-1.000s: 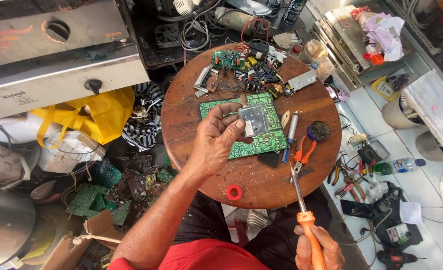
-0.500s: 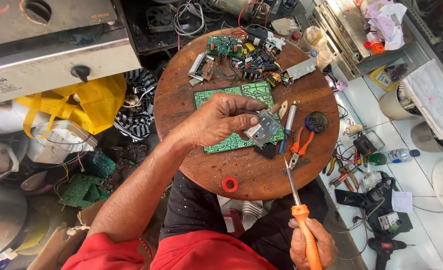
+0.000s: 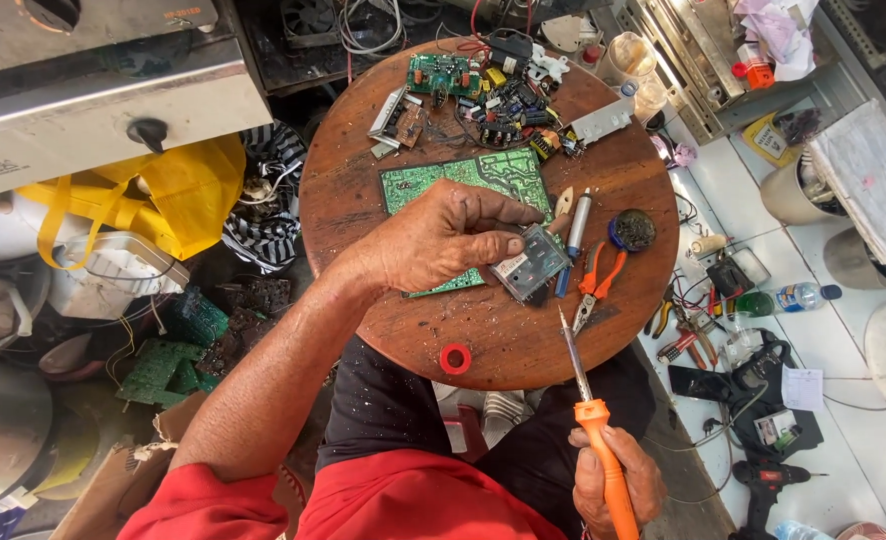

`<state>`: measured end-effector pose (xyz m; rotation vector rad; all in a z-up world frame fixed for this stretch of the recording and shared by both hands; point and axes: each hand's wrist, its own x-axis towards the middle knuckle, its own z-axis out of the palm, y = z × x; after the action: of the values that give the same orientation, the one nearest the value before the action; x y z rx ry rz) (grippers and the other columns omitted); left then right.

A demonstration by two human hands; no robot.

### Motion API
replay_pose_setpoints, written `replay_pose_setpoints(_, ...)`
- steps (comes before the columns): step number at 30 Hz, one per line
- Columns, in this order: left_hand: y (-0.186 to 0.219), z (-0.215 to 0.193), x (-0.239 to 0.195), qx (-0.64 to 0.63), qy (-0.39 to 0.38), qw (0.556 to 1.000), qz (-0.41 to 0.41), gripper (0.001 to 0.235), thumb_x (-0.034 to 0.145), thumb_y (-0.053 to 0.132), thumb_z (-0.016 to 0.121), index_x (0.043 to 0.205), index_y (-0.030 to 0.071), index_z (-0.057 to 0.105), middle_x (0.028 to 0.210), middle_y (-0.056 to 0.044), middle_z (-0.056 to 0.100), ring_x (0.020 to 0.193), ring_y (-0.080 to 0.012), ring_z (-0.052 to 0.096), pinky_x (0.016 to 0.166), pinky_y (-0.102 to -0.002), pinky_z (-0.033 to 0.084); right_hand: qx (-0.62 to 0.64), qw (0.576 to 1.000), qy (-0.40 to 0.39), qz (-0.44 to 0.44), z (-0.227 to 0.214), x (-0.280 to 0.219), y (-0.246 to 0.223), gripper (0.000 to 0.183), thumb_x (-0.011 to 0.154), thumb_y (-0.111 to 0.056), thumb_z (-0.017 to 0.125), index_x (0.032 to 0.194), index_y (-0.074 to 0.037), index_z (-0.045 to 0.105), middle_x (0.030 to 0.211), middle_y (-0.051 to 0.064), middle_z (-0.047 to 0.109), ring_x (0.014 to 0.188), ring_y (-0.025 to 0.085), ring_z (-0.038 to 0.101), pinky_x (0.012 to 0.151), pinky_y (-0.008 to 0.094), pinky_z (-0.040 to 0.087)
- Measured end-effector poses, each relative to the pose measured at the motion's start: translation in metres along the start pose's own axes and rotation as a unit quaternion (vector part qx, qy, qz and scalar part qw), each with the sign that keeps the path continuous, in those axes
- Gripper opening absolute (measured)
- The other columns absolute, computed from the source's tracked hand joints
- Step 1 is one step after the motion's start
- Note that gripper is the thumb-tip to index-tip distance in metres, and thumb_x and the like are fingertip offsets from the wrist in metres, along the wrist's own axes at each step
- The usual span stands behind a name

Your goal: The person uses a soldering iron and a screwdriver to remove a metal component from a green circuit board. They heat the solder joints and pry the component loose, then lift it off the board and inspect it.

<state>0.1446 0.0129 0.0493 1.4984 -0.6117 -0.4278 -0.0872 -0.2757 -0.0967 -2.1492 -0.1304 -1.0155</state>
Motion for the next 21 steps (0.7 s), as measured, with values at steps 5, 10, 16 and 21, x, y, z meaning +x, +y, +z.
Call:
replay_pose_setpoints(5,0.007,0.001,-0.003,-0.003,-0.015,1.0,-0.007,0.053,0.095,0.028,0.067,0.138,-0.002,0.062,0.107,-0.004,0.076,0.092,-0.0096,0.068,0.071,-0.029,0.064,0.047,0.999,-0.015,0.017,0.003,0.01,-0.017,0.023,0.094,-0.018,0.065,0.108,0.0,0.064,0.083,0.016,0.071,0.068,0.02,0.076,0.07,0.029,0.064)
replay_pose_setpoints(10,0.01,0.001,-0.005,0.0,-0.021,1.0,-0.001,0.056,0.095,0.034,0.064,0.138,-0.003,0.061,0.11,-0.005,0.077,0.09,-0.01,0.069,0.068,-0.028,0.063,0.085,0.996,-0.008,0.006,0.005,0.004,-0.01,0.02,0.094,-0.011,0.064,0.108,0.003,0.063,0.079,0.018,0.071,0.067,0.02,0.075,0.067,0.027,0.064)
replay_pose_setpoints(16,0.004,0.002,-0.004,0.002,-0.027,1.0,-0.008,0.041,0.099,0.021,0.062,0.135,0.0,0.064,0.102,-0.001,0.074,0.085,-0.0082,0.065,0.068,-0.027,0.062,0.025,1.0,-0.004,0.0,0.006,0.012,-0.019,0.02,0.09,-0.02,0.066,0.102,-0.005,0.065,0.071,0.009,0.071,0.062,0.016,0.074,0.062,0.022,0.059)
replay_pose_setpoints(21,0.01,0.004,-0.004,0.023,-0.023,0.999,-0.011,0.049,0.097,0.027,0.063,0.137,-0.002,0.063,0.094,-0.003,0.073,0.078,-0.0082,0.065,0.063,-0.027,0.064,0.06,0.998,-0.026,0.019,0.003,0.014,-0.023,0.022,0.092,-0.02,0.067,0.106,-0.005,0.064,0.078,0.015,0.071,0.064,0.019,0.075,0.064,0.026,0.061)
